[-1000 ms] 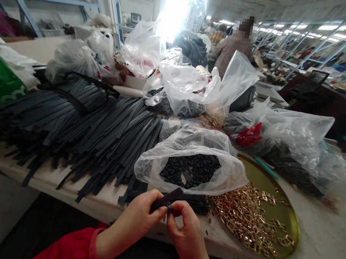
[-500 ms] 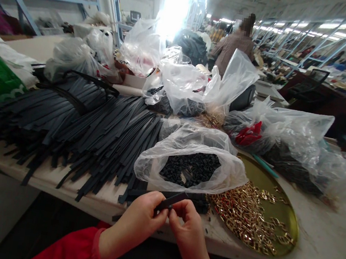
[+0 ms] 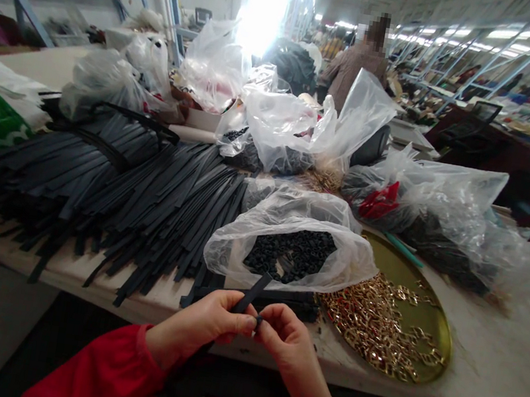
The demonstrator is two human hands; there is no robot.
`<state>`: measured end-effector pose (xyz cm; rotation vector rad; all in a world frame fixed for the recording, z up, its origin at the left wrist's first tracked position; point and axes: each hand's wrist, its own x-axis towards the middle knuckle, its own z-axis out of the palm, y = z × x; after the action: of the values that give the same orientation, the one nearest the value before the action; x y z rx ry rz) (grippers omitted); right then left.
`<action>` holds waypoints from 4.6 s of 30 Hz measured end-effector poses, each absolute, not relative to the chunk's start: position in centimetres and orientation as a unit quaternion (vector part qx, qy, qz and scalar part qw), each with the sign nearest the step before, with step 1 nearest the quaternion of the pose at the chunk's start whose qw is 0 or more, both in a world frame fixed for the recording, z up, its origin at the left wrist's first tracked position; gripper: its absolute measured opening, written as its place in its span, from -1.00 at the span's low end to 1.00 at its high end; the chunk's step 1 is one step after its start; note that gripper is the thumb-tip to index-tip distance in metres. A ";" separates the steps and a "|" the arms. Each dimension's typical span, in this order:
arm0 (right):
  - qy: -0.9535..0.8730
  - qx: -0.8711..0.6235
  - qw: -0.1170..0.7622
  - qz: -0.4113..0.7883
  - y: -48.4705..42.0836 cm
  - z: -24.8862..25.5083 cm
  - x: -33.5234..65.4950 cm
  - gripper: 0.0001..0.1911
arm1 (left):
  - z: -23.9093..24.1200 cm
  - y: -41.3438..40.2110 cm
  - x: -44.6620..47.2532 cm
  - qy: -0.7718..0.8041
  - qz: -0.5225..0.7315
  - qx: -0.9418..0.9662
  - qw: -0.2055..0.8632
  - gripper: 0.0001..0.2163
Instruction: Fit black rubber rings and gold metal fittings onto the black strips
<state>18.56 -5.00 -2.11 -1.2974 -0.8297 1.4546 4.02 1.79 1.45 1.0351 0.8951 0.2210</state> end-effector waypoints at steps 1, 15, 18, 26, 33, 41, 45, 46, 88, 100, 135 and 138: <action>-0.345 -0.537 0.488 0.595 -5.0 -2.1 18.6 -0.73 | 1.4 1.8 4.1 0.415 0.106 0.475 0.769 -0.79; -0.306 -0.468 0.498 0.663 -5.6 -2.2 19.1 -0.78 | 0.7 0.9 4.3 0.426 0.145 0.565 0.692 -0.75; -0.311 -0.486 0.516 0.633 -5.4 -2.6 18.9 -0.82 | 0.9 0.5 4.6 0.446 0.154 0.635 0.612 -0.74; -0.368 -0.525 0.522 0.563 -5.1 -1.9 18.6 -0.84 | 1.0 -0.1 4.9 0.474 0.167 0.643 0.578 -0.82; -0.473 -0.559 0.528 0.430 -5.6 -2.9 18.1 -0.92 | 0.6 -0.5 5.3 0.491 0.213 0.597 0.597 -0.90; -0.336 -0.534 0.535 0.563 -5.9 -2.4 17.9 -0.83 | 0.5 -0.3 4.3 0.432 0.192 0.674 0.568 -0.88; -0.290 -0.543 0.529 0.584 -6.0 -1.8 17.9 -0.79 | 1.0 -0.1 4.0 0.404 0.168 0.685 0.583 -0.88; -0.285 -0.545 0.528 0.586 -6.0 -1.7 17.9 -0.79 | 1.1 0.0 4.0 0.397 0.164 0.684 0.589 -0.88; -0.323 -0.498 0.501 0.629 -6.5 -3.0 18.5 -0.76 | -1.0 0.1 4.6 0.398 0.133 0.404 0.813 -0.78; -0.466 -0.604 0.453 0.462 -6.0 -3.5 18.4 -0.81 | 0.5 0.8 4.5 0.443 0.151 0.704 0.534 -0.91; -0.214 -0.400 0.470 0.757 -6.6 -3.1 18.4 -0.71 | 1.3 0.6 4.2 0.430 0.069 0.572 0.695 -0.86; -0.240 -0.436 0.488 0.717 -6.4 -3.2 18.5 -0.73 | 0.9 0.5 4.2 0.445 0.096 0.610 0.649 -0.87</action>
<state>18.45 -6.40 -3.22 -1.0590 -0.5824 1.7444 4.21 0.45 0.90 1.3861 1.0106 0.2175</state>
